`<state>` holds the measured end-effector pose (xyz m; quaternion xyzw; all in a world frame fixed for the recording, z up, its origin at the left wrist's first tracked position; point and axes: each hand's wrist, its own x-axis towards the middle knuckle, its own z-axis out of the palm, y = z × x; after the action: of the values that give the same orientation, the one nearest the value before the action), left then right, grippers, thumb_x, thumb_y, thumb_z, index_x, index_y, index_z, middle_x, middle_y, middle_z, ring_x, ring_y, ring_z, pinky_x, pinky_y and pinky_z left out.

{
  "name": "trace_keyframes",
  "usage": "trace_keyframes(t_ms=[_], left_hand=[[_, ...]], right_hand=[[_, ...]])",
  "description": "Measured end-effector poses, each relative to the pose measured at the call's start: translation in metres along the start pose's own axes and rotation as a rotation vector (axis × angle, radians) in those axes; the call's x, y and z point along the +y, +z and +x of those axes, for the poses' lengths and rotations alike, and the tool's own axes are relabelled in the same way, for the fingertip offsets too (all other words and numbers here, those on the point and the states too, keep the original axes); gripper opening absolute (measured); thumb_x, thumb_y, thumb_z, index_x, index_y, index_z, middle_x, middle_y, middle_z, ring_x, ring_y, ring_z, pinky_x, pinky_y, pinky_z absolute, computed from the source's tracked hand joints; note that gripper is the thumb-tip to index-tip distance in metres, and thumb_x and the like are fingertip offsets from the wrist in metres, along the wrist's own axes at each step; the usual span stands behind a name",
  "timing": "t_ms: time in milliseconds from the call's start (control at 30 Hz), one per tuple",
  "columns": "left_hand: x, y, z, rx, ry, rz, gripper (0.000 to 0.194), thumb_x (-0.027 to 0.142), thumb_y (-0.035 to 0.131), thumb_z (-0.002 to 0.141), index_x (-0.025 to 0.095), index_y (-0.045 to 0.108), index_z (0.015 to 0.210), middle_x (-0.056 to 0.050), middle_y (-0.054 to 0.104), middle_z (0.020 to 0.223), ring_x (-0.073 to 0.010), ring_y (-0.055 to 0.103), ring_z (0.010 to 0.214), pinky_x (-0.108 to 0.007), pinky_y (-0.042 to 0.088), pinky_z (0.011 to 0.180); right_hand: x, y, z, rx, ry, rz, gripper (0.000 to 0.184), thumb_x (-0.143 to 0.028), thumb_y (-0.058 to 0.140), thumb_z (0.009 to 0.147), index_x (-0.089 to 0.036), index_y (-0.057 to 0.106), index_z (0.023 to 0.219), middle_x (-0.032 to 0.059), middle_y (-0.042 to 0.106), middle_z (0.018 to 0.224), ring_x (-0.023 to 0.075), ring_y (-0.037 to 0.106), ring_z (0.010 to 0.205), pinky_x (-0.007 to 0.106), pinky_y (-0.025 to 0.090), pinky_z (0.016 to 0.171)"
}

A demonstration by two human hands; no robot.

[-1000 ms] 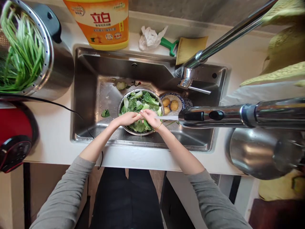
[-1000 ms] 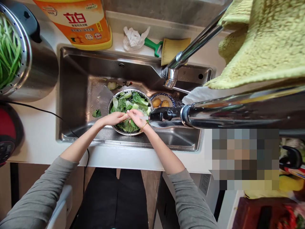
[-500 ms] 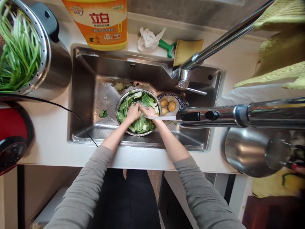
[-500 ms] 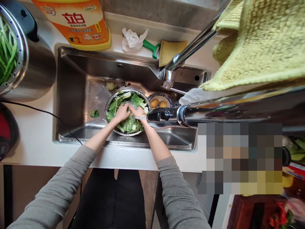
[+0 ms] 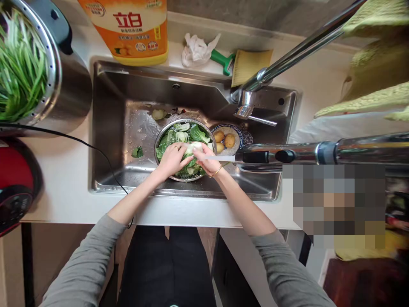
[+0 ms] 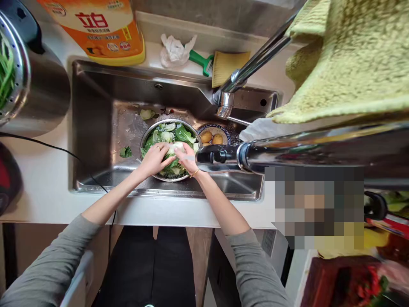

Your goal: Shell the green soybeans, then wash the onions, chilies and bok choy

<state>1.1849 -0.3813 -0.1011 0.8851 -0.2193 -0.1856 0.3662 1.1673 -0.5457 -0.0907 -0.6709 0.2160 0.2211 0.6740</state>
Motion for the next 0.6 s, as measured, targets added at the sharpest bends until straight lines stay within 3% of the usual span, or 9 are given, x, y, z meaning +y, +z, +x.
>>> trace_keyframes(t_ms=[133,267,367,467,600], left_hand=[[-0.004,0.003,0.001,-0.047,-0.056,-0.183,0.033,0.038,0.053,0.089,0.016,0.055,0.114,-0.011,0.063,0.106,-0.0251,0.059,0.101,-0.038,0.047,0.09],[-0.009,0.003,0.005,-0.047,-0.037,-0.285,0.039,0.04,0.057,0.085,0.015,0.056,0.115,-0.013,0.06,0.114,-0.0259,0.053,0.113,-0.038,0.044,0.097],[-0.008,0.002,0.006,-0.058,-0.069,-0.317,0.036,0.041,0.05,0.088,0.013,0.06,0.108,-0.013,0.062,0.11,-0.0256,0.056,0.107,-0.038,0.044,0.096],[-0.005,-0.001,0.003,-0.105,-0.157,-0.366,0.04,0.044,0.04,0.093,0.014,0.06,0.111,-0.01,0.067,0.105,-0.0245,0.062,0.097,-0.036,0.046,0.09],[0.0,-0.004,-0.003,-0.167,-0.156,-0.387,0.042,0.045,0.035,0.094,0.017,0.061,0.109,-0.008,0.069,0.108,-0.0245,0.063,0.099,-0.033,0.046,0.088]], right_hand=[[0.002,0.004,0.003,0.092,-0.151,-0.217,0.047,-0.062,0.057,0.077,-0.016,0.061,0.092,0.0062,0.064,0.086,0.0179,0.057,0.078,0.033,0.05,0.074],[0.006,0.007,0.007,0.021,-0.274,-0.333,0.057,-0.064,0.047,0.084,-0.016,0.062,0.111,0.008,0.067,0.098,0.0213,0.059,0.091,0.038,0.049,0.087],[0.004,0.006,0.008,0.066,-0.353,-0.458,0.056,-0.063,0.044,0.087,-0.018,0.063,0.115,0.0099,0.064,0.11,0.0227,0.056,0.107,0.037,0.045,0.096],[-0.003,0.0,0.007,0.118,-0.424,-0.627,0.048,-0.058,0.052,0.085,-0.017,0.066,0.106,0.0108,0.064,0.104,0.0221,0.058,0.099,0.034,0.048,0.087],[-0.008,-0.005,0.008,0.001,-0.378,-0.882,0.036,-0.049,0.051,0.089,-0.016,0.064,0.096,0.0051,0.065,0.079,0.0167,0.058,0.071,0.028,0.047,0.07]])
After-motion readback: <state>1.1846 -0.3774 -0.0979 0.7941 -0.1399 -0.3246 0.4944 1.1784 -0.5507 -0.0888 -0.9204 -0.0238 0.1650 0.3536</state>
